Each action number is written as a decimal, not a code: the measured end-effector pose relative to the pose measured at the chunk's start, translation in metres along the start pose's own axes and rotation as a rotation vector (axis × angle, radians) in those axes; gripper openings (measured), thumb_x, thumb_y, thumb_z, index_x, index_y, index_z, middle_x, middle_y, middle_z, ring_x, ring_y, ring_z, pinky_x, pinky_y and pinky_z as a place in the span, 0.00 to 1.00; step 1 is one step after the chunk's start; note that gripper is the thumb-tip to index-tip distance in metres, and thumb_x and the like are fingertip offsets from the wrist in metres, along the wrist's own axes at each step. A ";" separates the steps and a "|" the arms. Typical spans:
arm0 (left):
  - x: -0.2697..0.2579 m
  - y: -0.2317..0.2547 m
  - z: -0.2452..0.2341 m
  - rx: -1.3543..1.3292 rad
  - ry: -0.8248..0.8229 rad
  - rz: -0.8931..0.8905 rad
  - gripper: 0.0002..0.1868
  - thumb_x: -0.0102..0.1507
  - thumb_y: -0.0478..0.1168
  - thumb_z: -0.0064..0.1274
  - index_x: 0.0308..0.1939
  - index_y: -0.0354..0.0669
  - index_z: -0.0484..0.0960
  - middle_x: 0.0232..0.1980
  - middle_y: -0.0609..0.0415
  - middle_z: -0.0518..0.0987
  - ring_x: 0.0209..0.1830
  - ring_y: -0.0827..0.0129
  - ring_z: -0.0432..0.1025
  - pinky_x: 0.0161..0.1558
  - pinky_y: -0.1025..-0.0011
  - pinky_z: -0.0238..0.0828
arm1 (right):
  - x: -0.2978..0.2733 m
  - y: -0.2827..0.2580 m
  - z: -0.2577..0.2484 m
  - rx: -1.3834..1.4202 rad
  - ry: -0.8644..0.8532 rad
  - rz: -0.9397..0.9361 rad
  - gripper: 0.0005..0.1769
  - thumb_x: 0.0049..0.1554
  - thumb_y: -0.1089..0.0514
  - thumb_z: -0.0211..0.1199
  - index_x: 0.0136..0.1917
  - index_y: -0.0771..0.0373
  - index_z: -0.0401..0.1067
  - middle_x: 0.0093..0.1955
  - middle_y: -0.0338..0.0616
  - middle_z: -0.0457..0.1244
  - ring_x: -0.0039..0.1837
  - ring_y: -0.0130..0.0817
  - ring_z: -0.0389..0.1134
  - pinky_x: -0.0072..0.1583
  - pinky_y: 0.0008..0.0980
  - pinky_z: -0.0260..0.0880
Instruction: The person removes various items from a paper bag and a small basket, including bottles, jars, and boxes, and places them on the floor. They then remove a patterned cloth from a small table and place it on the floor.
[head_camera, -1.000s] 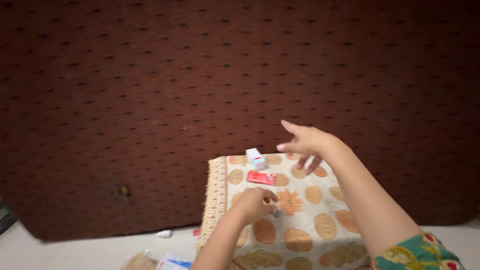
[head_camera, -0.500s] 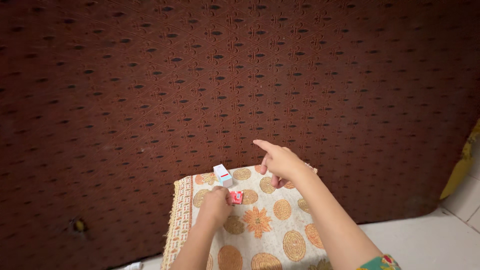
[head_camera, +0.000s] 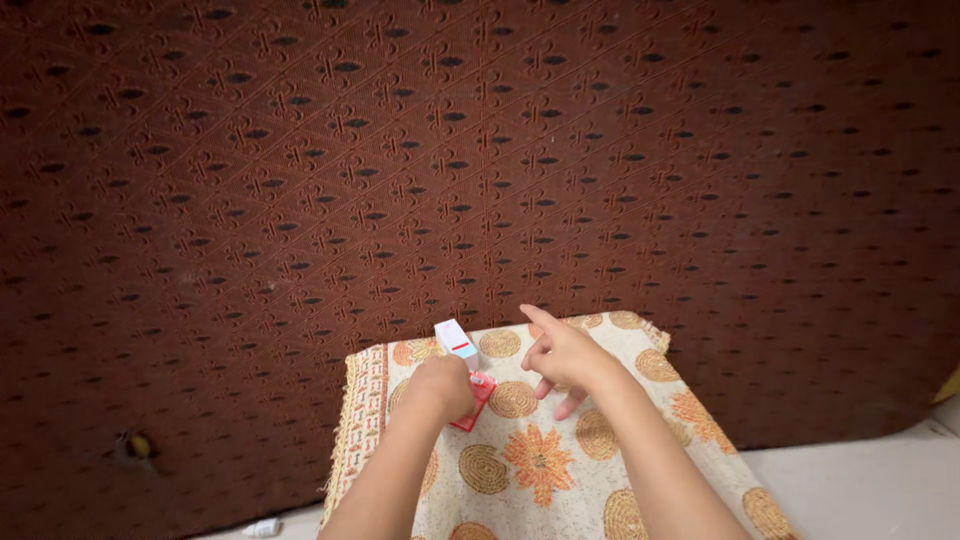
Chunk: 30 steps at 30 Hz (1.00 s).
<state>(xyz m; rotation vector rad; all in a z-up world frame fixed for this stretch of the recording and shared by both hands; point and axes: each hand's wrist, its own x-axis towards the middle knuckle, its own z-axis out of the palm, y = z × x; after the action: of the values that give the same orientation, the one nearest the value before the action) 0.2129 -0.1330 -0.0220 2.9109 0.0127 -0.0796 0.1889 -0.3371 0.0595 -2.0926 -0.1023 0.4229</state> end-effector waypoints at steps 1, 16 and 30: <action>-0.002 0.001 0.002 -0.016 0.036 -0.013 0.19 0.53 0.41 0.67 0.46 0.36 0.85 0.55 0.37 0.79 0.56 0.48 0.75 0.58 0.60 0.74 | 0.003 0.003 0.004 -0.022 -0.005 0.017 0.49 0.58 0.63 0.55 0.83 0.35 0.37 0.56 0.40 0.69 0.41 0.33 0.72 0.34 0.44 0.78; 0.024 0.013 -0.046 -0.499 0.237 -0.237 0.17 0.53 0.47 0.67 0.43 0.47 0.90 0.49 0.49 0.84 0.55 0.61 0.76 0.56 0.64 0.74 | -0.027 -0.021 -0.052 0.210 0.239 -0.027 0.40 0.63 0.66 0.50 0.82 0.40 0.44 0.51 0.52 0.69 0.35 0.42 0.71 0.38 0.45 0.78; -0.043 -0.077 -0.046 -0.346 0.529 -0.225 0.15 0.57 0.50 0.61 0.44 0.50 0.89 0.40 0.39 0.84 0.42 0.47 0.80 0.47 0.54 0.76 | -0.074 -0.070 -0.006 0.313 0.066 -0.218 0.51 0.49 0.75 0.42 0.81 0.38 0.50 0.53 0.49 0.69 0.38 0.41 0.73 0.37 0.44 0.82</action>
<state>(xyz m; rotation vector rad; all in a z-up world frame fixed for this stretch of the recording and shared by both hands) 0.1714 -0.0476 0.0071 2.4892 0.3979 0.5924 0.1281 -0.3222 0.1404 -1.7629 -0.2094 0.2216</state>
